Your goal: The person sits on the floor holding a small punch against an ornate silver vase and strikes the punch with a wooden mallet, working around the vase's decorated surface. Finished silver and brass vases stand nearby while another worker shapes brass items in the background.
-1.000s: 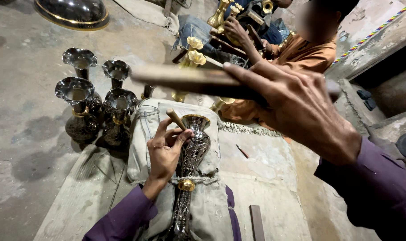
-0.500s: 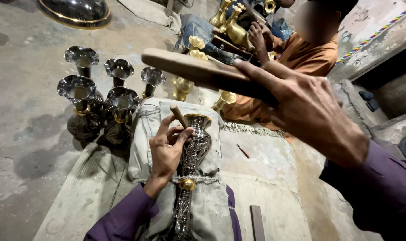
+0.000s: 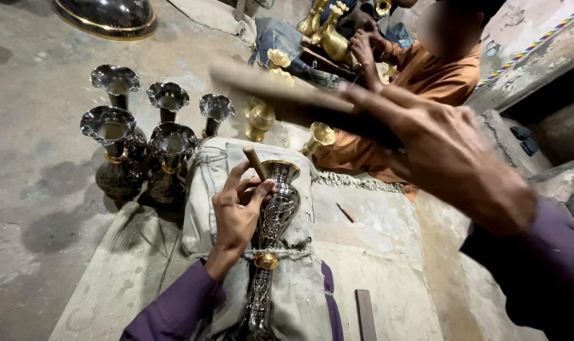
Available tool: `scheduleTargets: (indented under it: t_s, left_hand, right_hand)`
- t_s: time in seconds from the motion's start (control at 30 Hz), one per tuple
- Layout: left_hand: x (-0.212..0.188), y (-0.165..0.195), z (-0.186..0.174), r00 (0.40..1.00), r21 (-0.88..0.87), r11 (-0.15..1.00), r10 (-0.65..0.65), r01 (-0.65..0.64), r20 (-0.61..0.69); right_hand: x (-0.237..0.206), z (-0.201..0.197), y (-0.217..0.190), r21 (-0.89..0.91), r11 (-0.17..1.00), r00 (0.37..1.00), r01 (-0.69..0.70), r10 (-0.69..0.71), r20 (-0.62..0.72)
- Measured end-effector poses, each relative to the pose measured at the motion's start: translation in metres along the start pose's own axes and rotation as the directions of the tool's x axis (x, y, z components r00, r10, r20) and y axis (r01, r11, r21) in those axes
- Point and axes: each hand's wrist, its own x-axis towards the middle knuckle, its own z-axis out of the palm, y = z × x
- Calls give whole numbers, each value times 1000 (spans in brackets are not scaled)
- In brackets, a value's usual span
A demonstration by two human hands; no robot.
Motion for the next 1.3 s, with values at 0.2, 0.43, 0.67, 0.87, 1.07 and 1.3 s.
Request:
scheduleTargets:
  t_s: [0.2,0.43,0.67,0.87,1.07,1.3]
  left_hand:
    - [0,-4,0,1000,137,990,25,-24,-4]
    - [1,-7,0,999,99,994,42,-43,12]
    - [0,-7,0,1000,55,998,-2,2,7]
    - [-1,-10,-1,998,84,995,57,-57,4]
    - [0,-14,-3,997,130,989,70,-72,14]
    - [-5,-15,-3,984,197,967,145,-162,99]
  right_hand:
    - [-1,0,-7,6,996,976,95,-92,-200]
    - [1,-2,-7,106,993,984,52,-33,-175]
    - [-1,0,-5,-13,1000,1000,-26,26,-13]
    - [-9,6,-1,-49,998,999,-36,35,-11]
    - [-22,17,4,-132,990,997,-55,62,55]
    - [-45,53,15,-25,998,978,-64,68,198]
